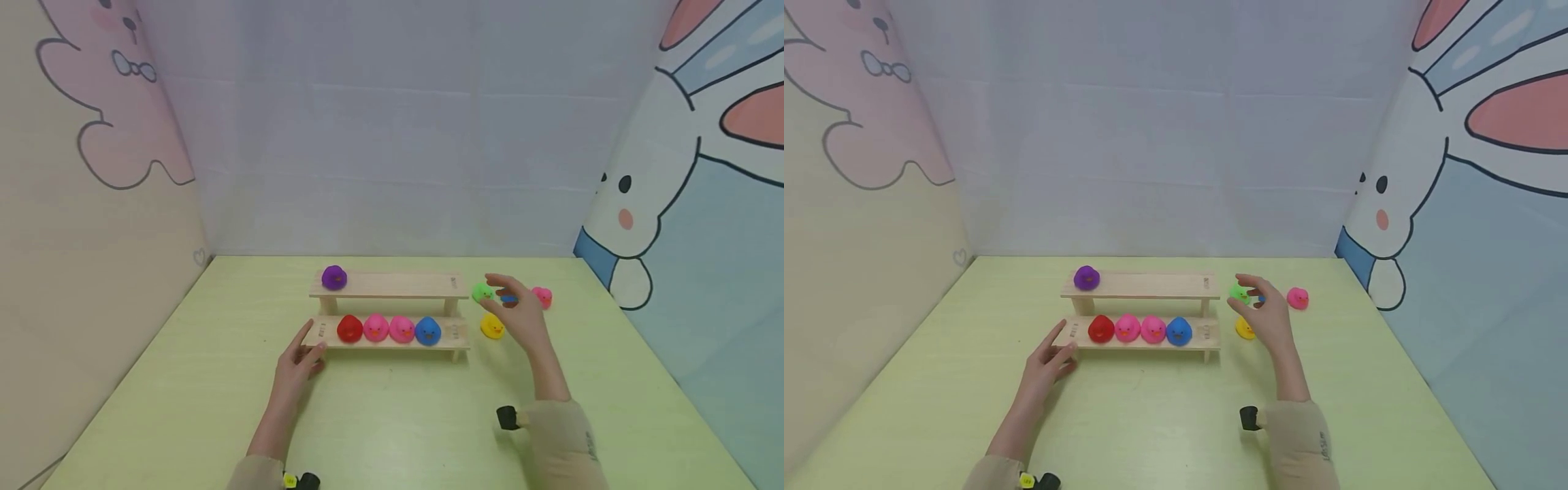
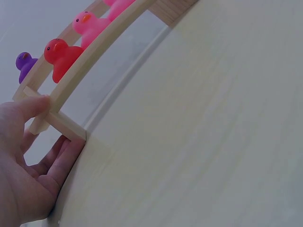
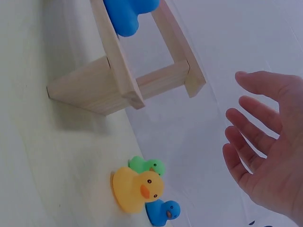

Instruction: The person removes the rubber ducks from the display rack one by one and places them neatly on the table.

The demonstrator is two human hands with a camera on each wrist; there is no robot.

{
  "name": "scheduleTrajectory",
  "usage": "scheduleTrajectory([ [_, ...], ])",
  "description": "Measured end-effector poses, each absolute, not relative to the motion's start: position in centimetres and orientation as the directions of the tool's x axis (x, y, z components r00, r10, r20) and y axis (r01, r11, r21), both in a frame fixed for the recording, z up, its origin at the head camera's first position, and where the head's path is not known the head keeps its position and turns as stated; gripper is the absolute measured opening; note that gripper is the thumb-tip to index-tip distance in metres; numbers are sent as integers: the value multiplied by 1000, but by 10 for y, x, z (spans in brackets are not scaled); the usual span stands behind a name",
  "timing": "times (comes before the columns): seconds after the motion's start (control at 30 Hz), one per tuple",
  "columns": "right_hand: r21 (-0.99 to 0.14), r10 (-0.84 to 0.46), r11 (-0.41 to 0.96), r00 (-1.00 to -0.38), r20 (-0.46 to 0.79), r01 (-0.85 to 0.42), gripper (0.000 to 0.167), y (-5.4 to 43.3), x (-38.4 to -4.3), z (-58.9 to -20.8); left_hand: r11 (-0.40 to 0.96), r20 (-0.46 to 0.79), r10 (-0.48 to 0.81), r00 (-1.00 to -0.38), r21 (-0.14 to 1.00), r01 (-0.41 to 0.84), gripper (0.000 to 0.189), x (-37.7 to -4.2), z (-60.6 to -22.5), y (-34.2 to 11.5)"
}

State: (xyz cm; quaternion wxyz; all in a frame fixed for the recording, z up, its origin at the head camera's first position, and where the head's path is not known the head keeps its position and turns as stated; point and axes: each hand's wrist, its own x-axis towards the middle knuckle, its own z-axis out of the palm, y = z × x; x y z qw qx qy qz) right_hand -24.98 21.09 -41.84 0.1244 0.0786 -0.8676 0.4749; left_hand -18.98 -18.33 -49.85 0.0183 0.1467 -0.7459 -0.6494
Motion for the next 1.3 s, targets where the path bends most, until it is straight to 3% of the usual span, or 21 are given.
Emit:
scheduleTrajectory([
  [0.5, -825, -11, 421, -912, 410, -376, 42, 161, -237, -374, 112, -146, -234, -961, 978, -176, 62, -190, -499, -184],
  [0.8, -832, -49, 342, -892, 449, -437, 44, 149, -264, -393, 105, -155, -241, -958, 977, -185, 62, -190, -500, -184],
  [1.3, -816, -135, 247, -852, 506, -523, 47, 99, -283, -384, 112, -117, -236, -965, 983, -146, 62, -188, -500, -184],
])
